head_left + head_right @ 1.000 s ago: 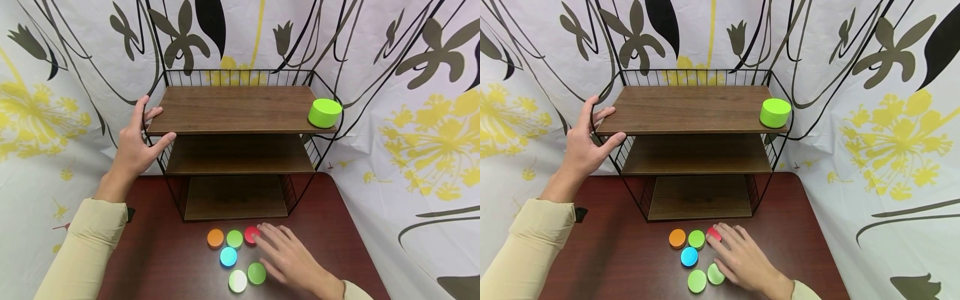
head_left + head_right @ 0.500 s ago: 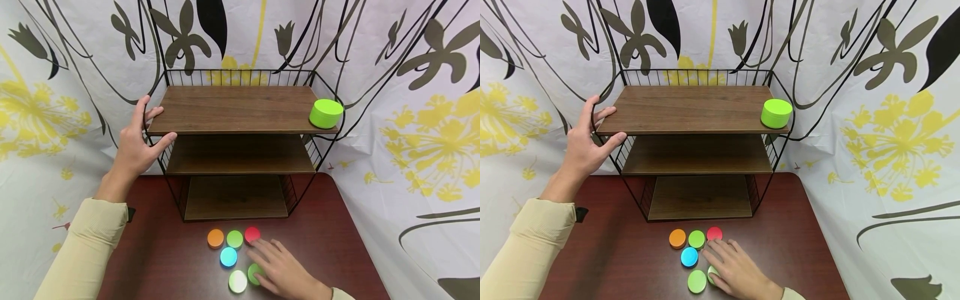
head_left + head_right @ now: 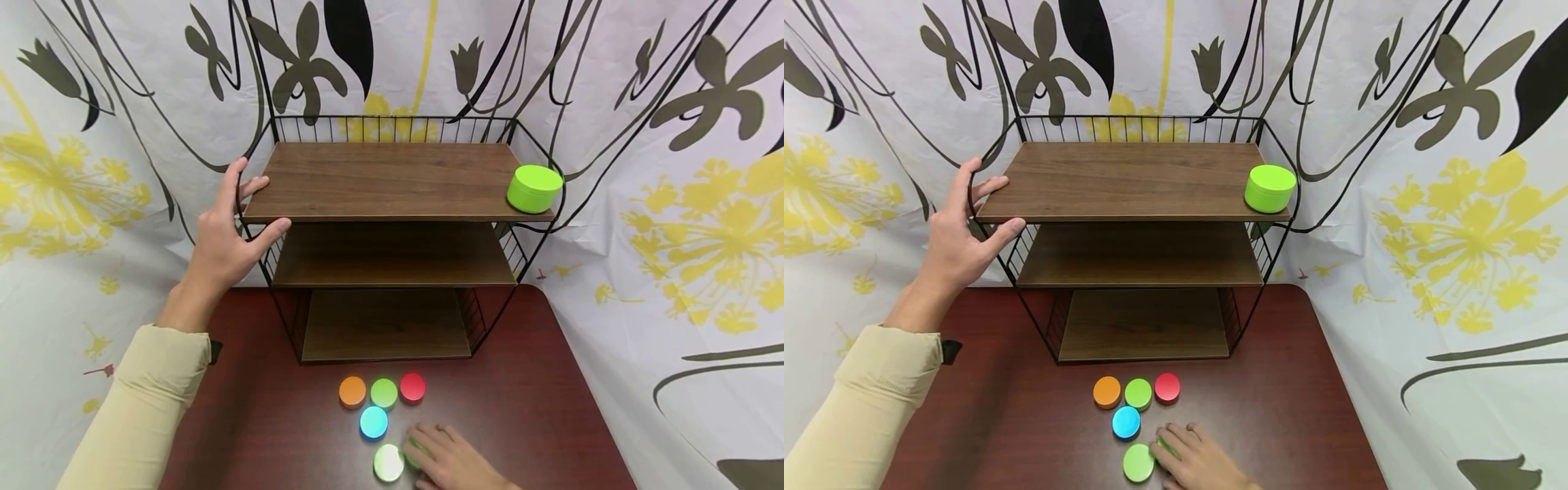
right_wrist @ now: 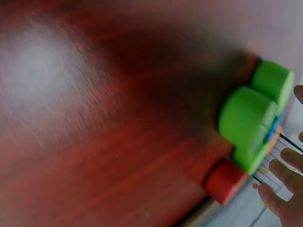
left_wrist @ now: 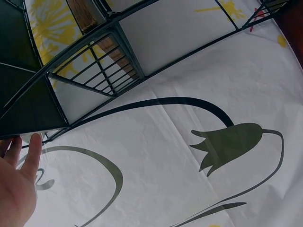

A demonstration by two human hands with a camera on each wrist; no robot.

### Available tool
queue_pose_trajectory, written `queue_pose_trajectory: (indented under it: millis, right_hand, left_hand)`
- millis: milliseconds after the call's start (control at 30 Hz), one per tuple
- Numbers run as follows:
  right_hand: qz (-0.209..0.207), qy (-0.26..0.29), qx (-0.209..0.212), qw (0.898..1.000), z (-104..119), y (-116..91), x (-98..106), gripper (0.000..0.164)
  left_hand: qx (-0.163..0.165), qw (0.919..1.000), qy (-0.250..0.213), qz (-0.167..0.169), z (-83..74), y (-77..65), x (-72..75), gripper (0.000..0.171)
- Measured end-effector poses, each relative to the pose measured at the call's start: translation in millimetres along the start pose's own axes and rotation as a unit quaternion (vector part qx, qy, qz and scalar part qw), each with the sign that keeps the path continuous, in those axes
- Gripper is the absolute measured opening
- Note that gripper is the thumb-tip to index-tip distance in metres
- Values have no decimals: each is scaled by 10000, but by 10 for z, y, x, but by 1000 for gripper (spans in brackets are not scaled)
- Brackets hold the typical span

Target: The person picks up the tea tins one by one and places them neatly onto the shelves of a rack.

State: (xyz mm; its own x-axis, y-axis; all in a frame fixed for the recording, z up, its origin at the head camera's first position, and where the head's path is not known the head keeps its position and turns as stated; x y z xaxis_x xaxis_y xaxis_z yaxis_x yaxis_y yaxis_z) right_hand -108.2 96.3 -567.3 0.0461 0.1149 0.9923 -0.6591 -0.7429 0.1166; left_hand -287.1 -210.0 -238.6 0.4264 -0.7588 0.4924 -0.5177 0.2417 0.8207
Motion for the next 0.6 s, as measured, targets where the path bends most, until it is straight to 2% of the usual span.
queue_pose_trajectory:
  millis: [67,133,367,467,600]
  right_hand:
    - [301,58,-6,9995,22,-10,-109,53]
    - [424,37,-30,9991,40,-12,-179,55]
    - [-8,-314,25,9995,59,1,-209,56]
    - [88,-394,5,9992,40,-1,-229,57]
    - [339,-239,-139,9990,3,2,-265,56]
  left_hand:
    - [-13,10000,-8,-20,-2,0,-2,88]
    - [-10,10000,-5,-46,-2,0,-3,88]
    - [-27,9999,-7,-119,-4,3,2,89]
    - [-25,9999,5,-106,-3,3,-2,89]
    - [-14,9999,6,-106,0,3,1,88]
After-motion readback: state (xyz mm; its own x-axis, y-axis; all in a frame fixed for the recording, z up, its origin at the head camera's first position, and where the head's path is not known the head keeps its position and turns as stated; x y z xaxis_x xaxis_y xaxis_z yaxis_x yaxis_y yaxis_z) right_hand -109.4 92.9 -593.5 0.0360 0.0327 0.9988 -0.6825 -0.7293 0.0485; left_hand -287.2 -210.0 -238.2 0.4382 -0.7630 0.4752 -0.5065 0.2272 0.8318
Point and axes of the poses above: each hand's wrist, its own y-axis towards the middle knuckle, its own x-axis out of the back of the hand, z = x × y, the point moved 9 cm from there along y, towards the middle knuckle, and after that the axes turned 13 degrees about -x, right-handed, at the moved point
